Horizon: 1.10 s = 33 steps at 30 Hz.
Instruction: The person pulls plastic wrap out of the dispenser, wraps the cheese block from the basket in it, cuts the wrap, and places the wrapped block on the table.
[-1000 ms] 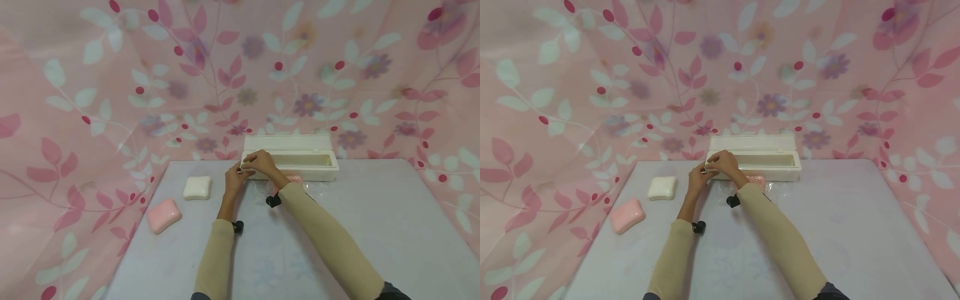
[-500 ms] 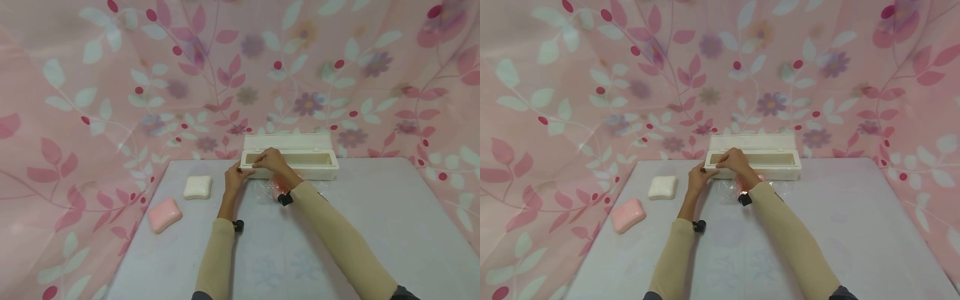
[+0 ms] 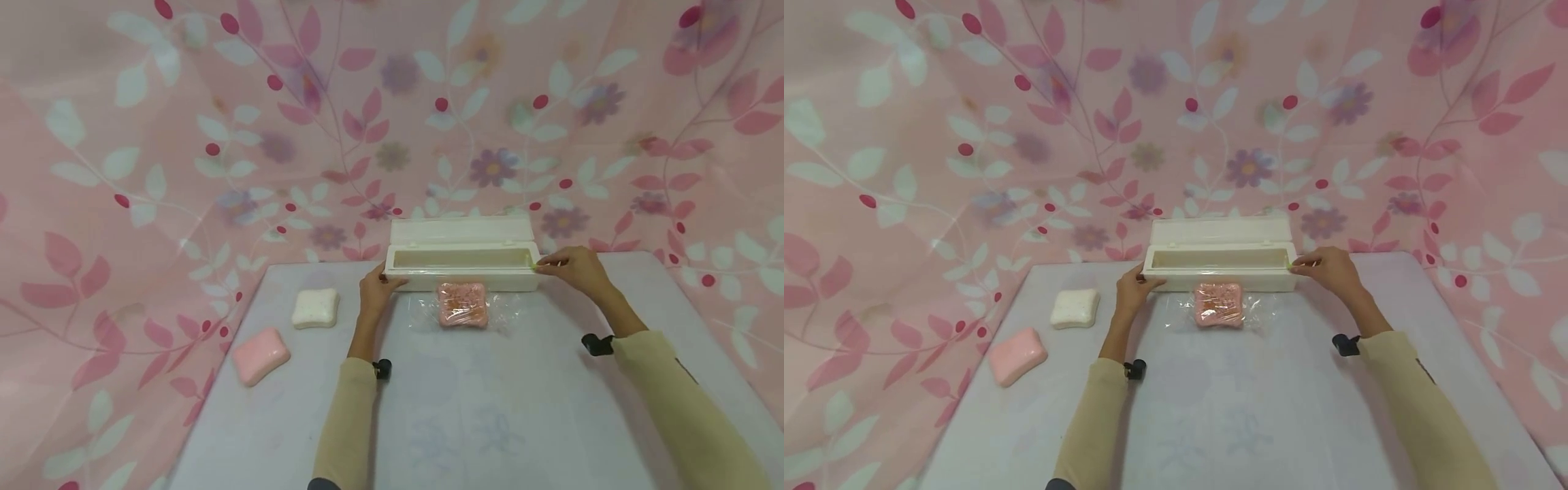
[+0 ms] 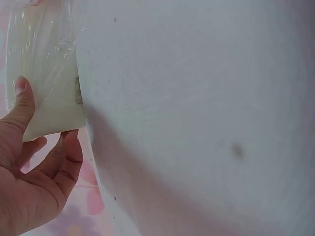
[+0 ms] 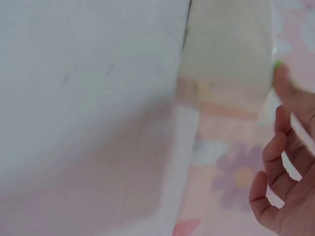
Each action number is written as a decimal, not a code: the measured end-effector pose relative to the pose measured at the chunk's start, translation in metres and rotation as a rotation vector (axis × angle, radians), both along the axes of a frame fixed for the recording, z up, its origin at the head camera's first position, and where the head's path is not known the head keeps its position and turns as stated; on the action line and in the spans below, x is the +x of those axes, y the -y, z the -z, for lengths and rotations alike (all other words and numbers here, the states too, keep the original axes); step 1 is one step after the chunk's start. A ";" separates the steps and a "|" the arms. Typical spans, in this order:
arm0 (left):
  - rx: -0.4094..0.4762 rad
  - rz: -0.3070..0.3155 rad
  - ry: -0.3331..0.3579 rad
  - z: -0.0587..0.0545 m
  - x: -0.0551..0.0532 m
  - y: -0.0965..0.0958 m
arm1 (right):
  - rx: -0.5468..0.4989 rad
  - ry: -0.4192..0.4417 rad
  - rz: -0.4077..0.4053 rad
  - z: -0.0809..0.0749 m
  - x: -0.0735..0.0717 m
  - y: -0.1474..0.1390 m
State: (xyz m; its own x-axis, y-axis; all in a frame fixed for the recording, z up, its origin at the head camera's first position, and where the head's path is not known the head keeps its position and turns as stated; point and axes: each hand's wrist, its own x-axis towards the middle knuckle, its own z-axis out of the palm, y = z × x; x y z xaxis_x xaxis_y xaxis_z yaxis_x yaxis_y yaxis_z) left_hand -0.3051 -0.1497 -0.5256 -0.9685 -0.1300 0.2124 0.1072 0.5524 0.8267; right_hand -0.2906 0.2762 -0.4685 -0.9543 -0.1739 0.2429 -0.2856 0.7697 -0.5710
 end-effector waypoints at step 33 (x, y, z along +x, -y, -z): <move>-0.267 0.273 -0.443 -0.028 0.027 -0.011 | -0.431 -0.144 0.239 0.041 0.057 0.055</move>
State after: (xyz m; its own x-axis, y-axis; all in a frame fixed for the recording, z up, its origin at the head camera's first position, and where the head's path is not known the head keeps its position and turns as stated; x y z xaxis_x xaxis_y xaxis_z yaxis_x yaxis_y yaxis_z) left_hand -0.2778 -0.1390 -0.4980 -0.7705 0.2251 0.5964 0.5787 0.6394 0.5063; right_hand -0.2336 0.2212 -0.5099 -0.9068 0.1898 0.3763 -0.2295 0.5264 -0.8187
